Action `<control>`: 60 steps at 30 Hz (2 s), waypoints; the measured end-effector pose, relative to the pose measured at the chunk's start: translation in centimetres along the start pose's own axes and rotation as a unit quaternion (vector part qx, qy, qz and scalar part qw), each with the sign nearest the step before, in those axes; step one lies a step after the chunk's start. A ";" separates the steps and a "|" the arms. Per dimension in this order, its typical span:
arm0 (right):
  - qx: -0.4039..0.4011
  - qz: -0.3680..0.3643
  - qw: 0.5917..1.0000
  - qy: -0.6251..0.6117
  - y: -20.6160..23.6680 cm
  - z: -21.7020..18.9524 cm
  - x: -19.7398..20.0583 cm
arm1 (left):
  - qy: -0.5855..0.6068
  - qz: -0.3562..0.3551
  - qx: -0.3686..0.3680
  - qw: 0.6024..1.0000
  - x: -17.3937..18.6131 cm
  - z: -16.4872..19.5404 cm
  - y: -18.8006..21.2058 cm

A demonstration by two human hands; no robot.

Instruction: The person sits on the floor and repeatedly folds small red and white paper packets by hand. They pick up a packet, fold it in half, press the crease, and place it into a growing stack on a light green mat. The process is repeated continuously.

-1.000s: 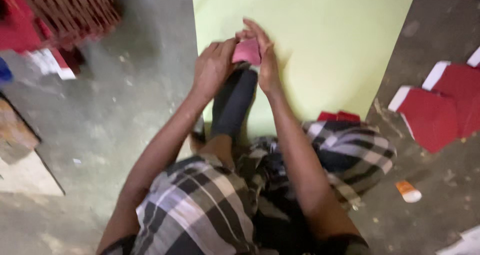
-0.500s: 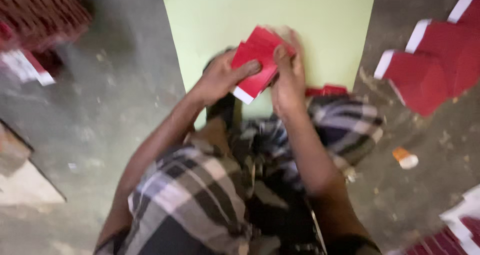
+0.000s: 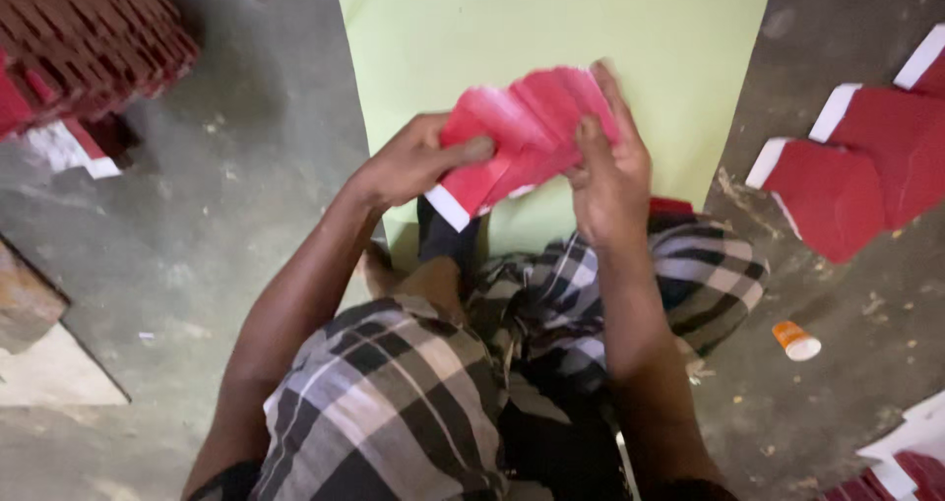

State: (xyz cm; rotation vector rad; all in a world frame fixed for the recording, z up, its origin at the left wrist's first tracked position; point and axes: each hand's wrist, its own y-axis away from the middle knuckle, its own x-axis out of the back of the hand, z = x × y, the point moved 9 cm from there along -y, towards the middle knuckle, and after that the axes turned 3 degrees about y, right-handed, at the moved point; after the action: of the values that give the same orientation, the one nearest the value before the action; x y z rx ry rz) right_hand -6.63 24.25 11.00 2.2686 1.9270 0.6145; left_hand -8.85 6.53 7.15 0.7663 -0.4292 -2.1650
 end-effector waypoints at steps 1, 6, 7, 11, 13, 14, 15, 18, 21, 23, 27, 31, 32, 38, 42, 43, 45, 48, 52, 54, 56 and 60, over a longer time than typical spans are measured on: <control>0.048 0.004 0.999 0.000 -0.3 -0.4 0.2 | 0.032 -0.018 -0.047 0.998 -0.1 1.0 0.2; -0.002 0.049 0.956 0.289 0.1 1.5 1.3 | -0.357 0.105 -0.061 0.926 2.1 2.5 -0.3; 0.092 0.127 0.954 0.254 0.9 -0.3 2.2 | -0.461 0.123 -0.126 0.869 1.9 3.9 -0.3; 0.230 0.001 0.890 0.394 1.8 -0.2 -2.4 | -0.518 0.107 -0.108 0.842 3.3 2.1 -0.8; 0.255 -0.117 0.817 0.503 1.2 2.7 -5.9 | -0.477 0.094 -0.166 0.858 3.6 1.4 -0.2; 0.270 -0.167 0.772 0.550 0.7 4.4 -7.7 | -0.431 0.102 -0.201 0.874 4.1 1.1 0.3; 0.235 -0.110 0.926 0.276 -1.1 4.4 -6.0 | -0.382 0.111 -0.242 0.885 4.4 1.0 0.7; 0.155 -0.011 0.969 -0.194 -3.6 7.9 -4.7 | -0.218 0.193 -0.316 0.903 6.1 0.5 0.7; 0.236 0.008 0.969 0.074 -3.4 7.5 -7.2 | -0.096 0.269 -0.226 0.931 7.0 -1.8 -0.9; 0.186 0.081 0.979 -0.011 -2.9 7.7 -6.2 | -0.078 0.284 -0.202 0.934 6.5 -2.1 -1.4; 0.175 0.016 0.980 0.090 -0.9 4.9 -7.1 | -0.117 0.277 -0.256 0.919 5.4 -0.1 -0.4; 0.192 -0.087 0.861 0.463 -1.0 2.9 -8.1 | -0.136 0.299 -0.263 0.907 6.4 0.1 -0.1; 0.190 -0.214 0.771 0.569 -0.9 4.3 -10.0 | -0.137 0.314 -0.260 0.903 6.8 0.0 0.0; 0.299 -0.059 0.945 0.121 -5.5 1.8 -8.0 | -0.074 0.334 -0.226 0.912 6.6 -1.4 -0.5; 0.219 -0.067 0.973 -0.025 -3.2 6.4 -8.7 | -0.091 0.315 -0.194 0.925 5.5 -1.6 -0.6; 0.230 -0.059 0.971 0.005 -2.6 6.8 -8.8 | -0.078 0.298 -0.233 0.922 5.2 -1.0 -0.5; 0.239 -0.013 0.966 0.101 -1.7 7.0 -8.0 | -0.087 0.300 -0.264 0.913 5.5 -0.5 -0.6; 0.200 -0.005 0.900 0.386 -1.1 6.9 -6.9 | -0.072 0.316 -0.211 0.922 6.1 -2.4 -1.0; 0.265 -0.138 0.803 0.517 -1.1 6.0 -8.4 | -0.046 0.334 -0.238 0.911 6.1 -2.3 -0.1; 0.238 -0.070 0.917 0.313 -2.4 5.2 -6.7 | -0.034 0.313 -0.190 0.930 6.1 -3.7 -0.7; 0.148 0.028 0.980 -0.127 -4.2 7.0 -4.3 | -0.095 0.314 -0.214 0.920 6.0 -2.3 -0.4; 0.193 -0.083 0.977 -0.044 -4.4 8.3 -7.7 | -0.191 0.238 -0.156 0.939 4.7 -2.1 -0.7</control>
State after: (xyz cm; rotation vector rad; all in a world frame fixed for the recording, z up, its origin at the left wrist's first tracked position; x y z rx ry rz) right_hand -8.60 19.20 0.18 2.2515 2.3272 0.1214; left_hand -10.31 3.29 3.39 0.0447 -0.4016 -1.8453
